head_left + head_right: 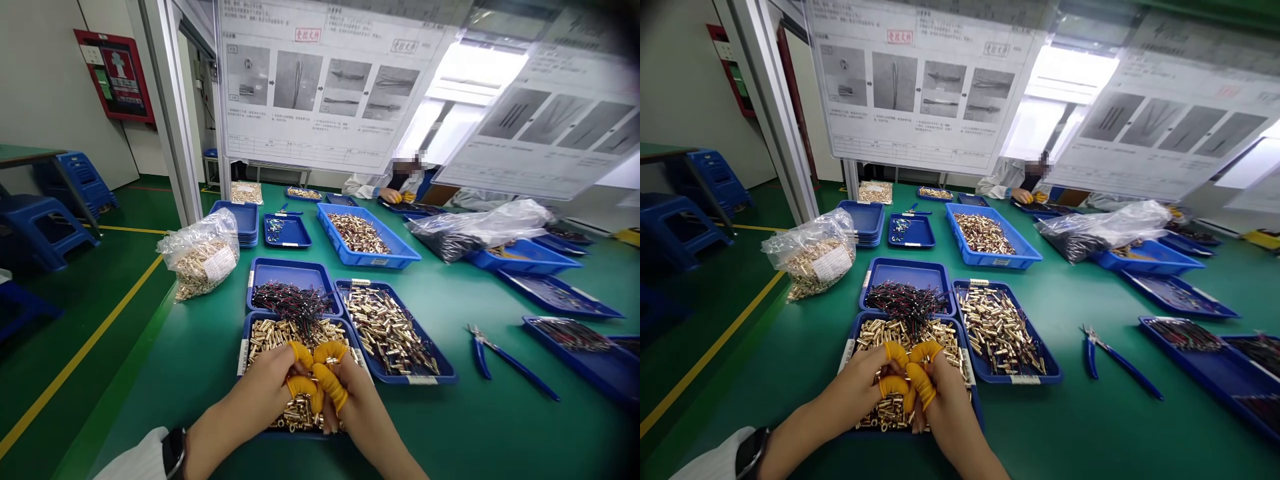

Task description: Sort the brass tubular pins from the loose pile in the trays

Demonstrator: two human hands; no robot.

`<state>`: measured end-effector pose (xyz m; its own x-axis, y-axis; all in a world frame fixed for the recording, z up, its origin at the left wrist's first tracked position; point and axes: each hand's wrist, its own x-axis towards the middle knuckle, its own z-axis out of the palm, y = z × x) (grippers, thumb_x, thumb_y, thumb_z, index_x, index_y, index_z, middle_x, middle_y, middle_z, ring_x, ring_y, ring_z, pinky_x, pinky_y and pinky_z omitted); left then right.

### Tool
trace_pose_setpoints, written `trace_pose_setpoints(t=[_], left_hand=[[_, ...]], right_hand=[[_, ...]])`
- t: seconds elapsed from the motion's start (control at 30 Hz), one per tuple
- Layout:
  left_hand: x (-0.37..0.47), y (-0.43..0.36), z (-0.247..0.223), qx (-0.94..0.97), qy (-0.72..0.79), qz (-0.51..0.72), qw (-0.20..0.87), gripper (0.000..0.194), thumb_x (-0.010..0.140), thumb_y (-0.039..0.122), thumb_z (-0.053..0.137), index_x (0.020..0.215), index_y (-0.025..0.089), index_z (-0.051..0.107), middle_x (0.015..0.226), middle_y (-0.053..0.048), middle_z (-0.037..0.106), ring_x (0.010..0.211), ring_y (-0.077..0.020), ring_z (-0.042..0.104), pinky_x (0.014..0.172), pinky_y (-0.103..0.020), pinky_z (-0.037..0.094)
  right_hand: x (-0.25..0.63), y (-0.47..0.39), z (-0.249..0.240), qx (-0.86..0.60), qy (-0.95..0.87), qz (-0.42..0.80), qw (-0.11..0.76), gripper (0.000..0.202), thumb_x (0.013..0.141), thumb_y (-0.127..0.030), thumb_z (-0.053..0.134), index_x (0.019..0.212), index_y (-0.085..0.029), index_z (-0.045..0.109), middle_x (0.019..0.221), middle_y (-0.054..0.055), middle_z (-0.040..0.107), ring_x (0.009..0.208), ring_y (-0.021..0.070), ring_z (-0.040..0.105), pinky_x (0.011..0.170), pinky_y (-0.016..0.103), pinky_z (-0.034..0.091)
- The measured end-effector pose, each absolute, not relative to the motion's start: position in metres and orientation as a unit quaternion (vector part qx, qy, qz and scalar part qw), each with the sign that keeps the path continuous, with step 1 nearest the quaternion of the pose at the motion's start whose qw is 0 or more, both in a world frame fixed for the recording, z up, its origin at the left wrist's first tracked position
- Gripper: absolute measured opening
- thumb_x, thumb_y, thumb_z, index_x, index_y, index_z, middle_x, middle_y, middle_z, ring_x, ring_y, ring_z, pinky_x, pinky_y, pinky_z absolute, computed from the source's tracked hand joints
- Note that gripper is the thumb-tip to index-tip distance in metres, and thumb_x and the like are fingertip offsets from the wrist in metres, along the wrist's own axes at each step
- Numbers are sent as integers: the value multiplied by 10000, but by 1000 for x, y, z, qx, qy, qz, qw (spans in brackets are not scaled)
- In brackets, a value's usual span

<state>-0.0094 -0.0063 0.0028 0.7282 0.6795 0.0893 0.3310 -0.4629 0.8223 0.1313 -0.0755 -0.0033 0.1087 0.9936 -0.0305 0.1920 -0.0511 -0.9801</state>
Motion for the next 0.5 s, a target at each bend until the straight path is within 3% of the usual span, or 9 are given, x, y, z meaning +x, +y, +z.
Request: trace_pose_setpoints(t=[0.1, 0.27, 0.5], left_hand=[[-8, -4, 4, 835, 328, 193, 398, 224, 714, -40, 449, 695, 181, 481, 767, -7, 559, 729, -171, 532, 635, -256, 427], [-10, -2, 4, 826, 319, 238, 399, 198, 755, -15, 468, 772, 178, 505, 852, -30, 547, 802, -177, 515, 701, -274, 421], [-11, -4, -7, 851, 280, 226, 381, 311, 632, -114, 368, 648, 196, 375, 779, -1, 484, 765, -167, 471, 654, -248, 380]], right_hand=[[133, -74, 2, -573, -519, 414, 482, 296, 824, -490, 478, 769, -201, 451, 459, -77, 501, 373, 96, 513, 400, 203, 416], [142, -73, 9, -583, -499, 404, 498, 227, 760, -394, 606, 726, -185, 526, 604, -26, 535, 498, 117, 541, 469, 229, 449], [139, -74, 2, -589, -560, 376, 446, 117, 738, -109, 546, 647, -182, 535, 491, -32, 579, 446, 130, 586, 444, 209, 427]])
